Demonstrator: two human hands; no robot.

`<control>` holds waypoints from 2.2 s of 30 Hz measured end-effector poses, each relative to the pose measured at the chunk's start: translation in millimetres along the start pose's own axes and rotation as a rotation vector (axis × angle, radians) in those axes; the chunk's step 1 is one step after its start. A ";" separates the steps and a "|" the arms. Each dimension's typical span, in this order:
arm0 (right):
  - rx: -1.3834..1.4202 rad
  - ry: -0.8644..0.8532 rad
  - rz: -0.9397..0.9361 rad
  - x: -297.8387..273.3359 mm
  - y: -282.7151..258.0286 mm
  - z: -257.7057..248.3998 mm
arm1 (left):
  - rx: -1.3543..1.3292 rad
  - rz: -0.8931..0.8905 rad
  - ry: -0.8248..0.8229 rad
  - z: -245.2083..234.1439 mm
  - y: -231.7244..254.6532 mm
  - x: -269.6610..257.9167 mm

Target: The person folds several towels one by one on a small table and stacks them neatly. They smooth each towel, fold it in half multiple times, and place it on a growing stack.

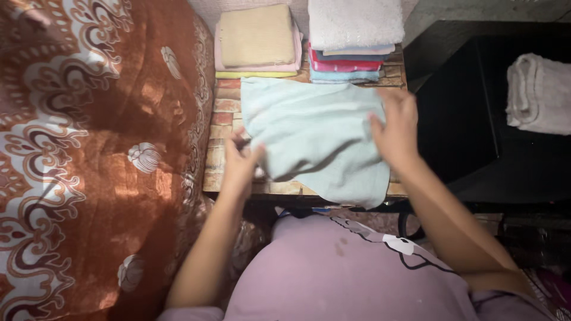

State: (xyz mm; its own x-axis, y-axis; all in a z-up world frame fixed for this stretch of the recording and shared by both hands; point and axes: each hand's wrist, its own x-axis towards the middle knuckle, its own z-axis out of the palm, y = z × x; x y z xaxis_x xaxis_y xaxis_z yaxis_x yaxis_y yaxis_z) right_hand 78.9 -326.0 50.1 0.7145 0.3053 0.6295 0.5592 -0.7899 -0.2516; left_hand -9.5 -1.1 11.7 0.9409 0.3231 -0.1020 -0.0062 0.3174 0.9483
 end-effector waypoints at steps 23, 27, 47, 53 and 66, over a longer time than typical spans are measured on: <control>1.150 -0.499 0.290 19.0 -28.0 21.6 | 0.590 0.508 -0.022 26.5 25.6 -25.8; 1.010 -0.512 0.148 25.0 -14.4 15.4 | 1.141 0.947 0.100 45.1 18.8 -36.8; 0.669 -0.359 -0.036 13.0 -71.4 20.8 | -0.067 0.180 -0.326 46.4 0.4 -7.2; 0.623 -0.183 -0.001 13.6 -91.5 -6.5 | -0.063 0.239 -0.222 46.4 3.8 -25.0; 1.032 -0.572 0.050 13.6 -112.4 -9.7 | 0.627 0.572 -0.056 54.7 28.0 -79.9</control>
State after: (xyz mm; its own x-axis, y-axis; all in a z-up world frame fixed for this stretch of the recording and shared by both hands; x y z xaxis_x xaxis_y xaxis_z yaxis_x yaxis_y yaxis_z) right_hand 21.7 -238.2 94.0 0.6830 0.6873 0.2472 0.4129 -0.0842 -0.9069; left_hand -66.3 -66.8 62.8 0.8656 0.2339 0.4428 -0.3123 -0.4392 0.8424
